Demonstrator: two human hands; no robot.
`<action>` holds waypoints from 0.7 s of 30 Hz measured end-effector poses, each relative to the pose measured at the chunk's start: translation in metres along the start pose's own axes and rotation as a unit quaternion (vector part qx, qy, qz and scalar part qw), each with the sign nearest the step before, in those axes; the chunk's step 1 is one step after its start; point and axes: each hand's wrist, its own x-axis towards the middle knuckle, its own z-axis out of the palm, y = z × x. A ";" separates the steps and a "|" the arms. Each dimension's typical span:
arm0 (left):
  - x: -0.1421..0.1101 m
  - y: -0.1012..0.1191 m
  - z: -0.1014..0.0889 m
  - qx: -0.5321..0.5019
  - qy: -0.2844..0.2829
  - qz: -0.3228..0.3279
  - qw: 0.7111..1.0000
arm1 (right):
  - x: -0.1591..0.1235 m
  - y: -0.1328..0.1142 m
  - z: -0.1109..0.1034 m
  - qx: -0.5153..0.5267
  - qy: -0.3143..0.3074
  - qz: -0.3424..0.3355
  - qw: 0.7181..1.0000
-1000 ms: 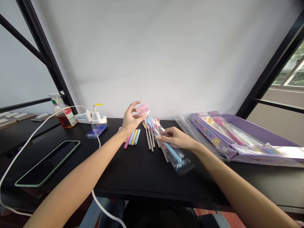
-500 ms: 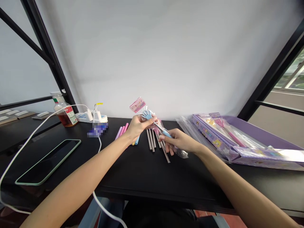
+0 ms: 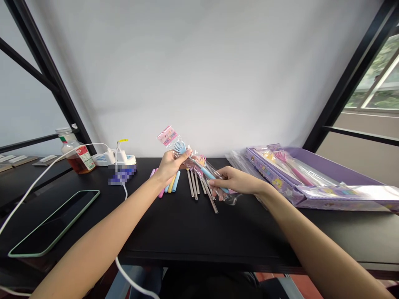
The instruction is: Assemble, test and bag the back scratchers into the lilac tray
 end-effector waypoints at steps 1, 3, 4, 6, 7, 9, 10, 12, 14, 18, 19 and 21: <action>-0.001 -0.001 0.001 0.002 -0.011 -0.009 1.000 | -0.002 -0.001 0.000 -0.011 -0.004 -0.001 1.000; -0.002 -0.003 0.004 0.002 -0.029 -0.024 0.999 | -0.004 -0.004 0.000 -0.006 0.013 0.000 1.000; -0.001 -0.003 0.006 0.000 -0.033 -0.030 0.999 | -0.004 -0.005 0.001 0.004 0.030 -0.003 1.000; 0.003 -0.001 0.012 -0.009 -0.035 -0.042 0.998 | -0.005 -0.008 -0.001 0.004 0.076 -0.023 0.997; 0.006 0.001 0.017 -0.017 -0.034 -0.051 0.998 | -0.006 -0.009 -0.004 -0.011 0.102 -0.038 0.994; 0.015 0.007 0.028 -0.037 -0.034 -0.073 0.996 | -0.011 -0.011 -0.014 -0.059 0.157 -0.057 0.984; 0.020 0.010 0.036 -0.045 -0.039 -0.082 0.995 | -0.015 -0.010 -0.022 -0.081 0.189 -0.054 0.977; 0.030 0.014 0.053 -0.034 -0.056 -0.092 0.994 | -0.027 -0.007 -0.042 -0.110 0.264 -0.035 0.958; 0.037 0.014 0.074 0.021 -0.087 -0.086 0.992 | -0.041 0.002 -0.066 -0.115 0.352 -0.015 0.929; 0.047 -0.001 0.115 0.249 -0.185 0.033 0.950 | -0.075 0.026 -0.111 -0.137 0.527 0.043 0.838; 0.050 -0.007 0.125 0.308 -0.205 0.088 0.925 | -0.083 0.033 -0.120 -0.157 0.554 0.069 0.814; 0.056 -0.019 0.145 0.397 -0.240 0.179 0.867 | -0.099 0.048 -0.134 -0.204 0.570 0.142 0.784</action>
